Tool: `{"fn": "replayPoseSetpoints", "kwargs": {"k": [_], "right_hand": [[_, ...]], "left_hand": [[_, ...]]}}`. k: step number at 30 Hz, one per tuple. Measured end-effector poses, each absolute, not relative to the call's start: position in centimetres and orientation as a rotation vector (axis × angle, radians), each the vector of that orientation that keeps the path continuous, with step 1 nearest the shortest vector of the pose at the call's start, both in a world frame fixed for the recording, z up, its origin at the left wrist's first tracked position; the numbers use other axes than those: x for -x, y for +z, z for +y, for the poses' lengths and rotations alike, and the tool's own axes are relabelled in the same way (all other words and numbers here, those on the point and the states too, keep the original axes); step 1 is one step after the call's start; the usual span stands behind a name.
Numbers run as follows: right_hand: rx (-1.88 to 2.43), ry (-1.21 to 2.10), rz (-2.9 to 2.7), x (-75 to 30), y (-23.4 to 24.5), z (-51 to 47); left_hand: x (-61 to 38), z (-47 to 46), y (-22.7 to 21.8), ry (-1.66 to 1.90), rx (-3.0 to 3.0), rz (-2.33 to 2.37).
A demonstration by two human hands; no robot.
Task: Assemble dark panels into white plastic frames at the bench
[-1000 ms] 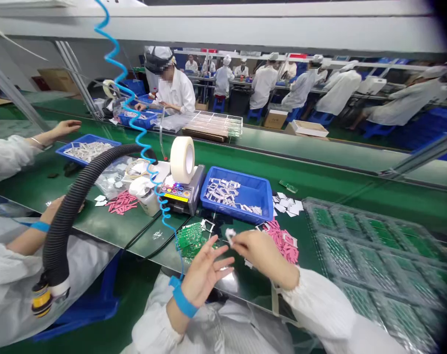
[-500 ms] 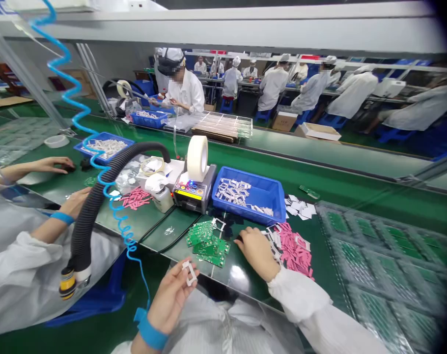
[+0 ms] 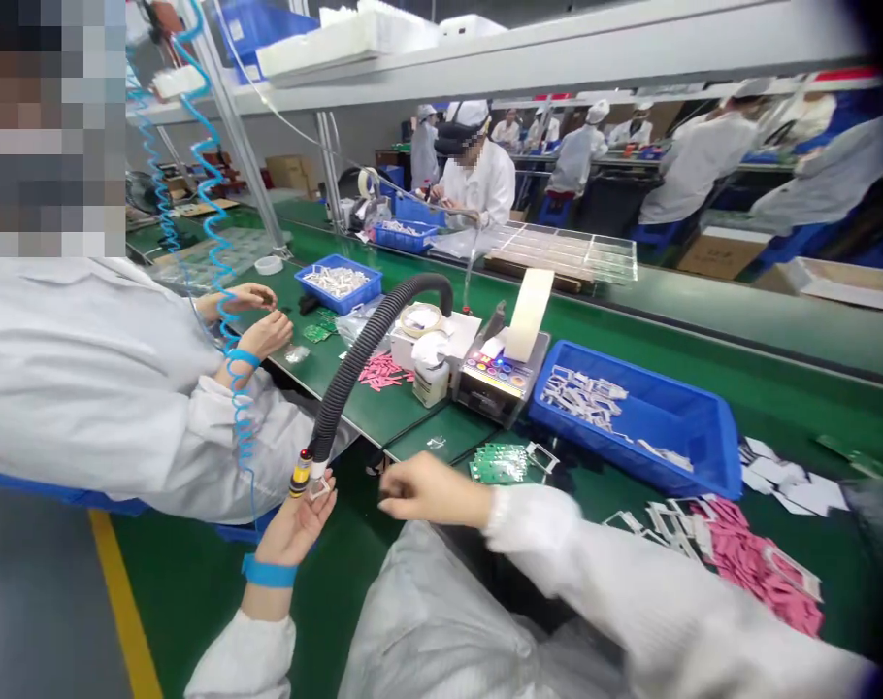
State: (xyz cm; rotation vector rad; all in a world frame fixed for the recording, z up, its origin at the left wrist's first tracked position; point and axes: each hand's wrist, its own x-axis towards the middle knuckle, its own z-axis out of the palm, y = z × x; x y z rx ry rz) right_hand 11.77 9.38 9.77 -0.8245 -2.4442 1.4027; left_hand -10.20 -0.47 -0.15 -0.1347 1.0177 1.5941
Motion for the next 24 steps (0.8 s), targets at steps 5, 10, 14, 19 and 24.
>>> {"fn": "replayPoseSetpoints", "kwargs": {"k": [5, 10, 14, 19, 24], "right_hand": [[0.744, 1.793, -2.327, -1.0, 3.0, 6.4], [0.908, 2.060, -1.942, 1.6, 0.8, 3.8], [0.963, 2.183, -1.666, -1.0, 3.5, 3.5], [0.854, 2.286, -1.475, -9.5, 9.5, 3.4], [0.799, 1.754, -1.769, -18.4, 12.9, 2.7]], "left_hand": [[11.6, -2.9, -0.5, 1.639, 0.037, 1.094], [12.9, -3.7, -1.0, 1.723, -0.013, 1.119], [10.9, -2.8, -1.3, 1.643, -0.047, 1.031], [4.7, -2.8, -0.7, 1.471, -0.056, 0.886], [-0.8, -3.2, 4.3, 1.291, -0.149, 0.643]]}}
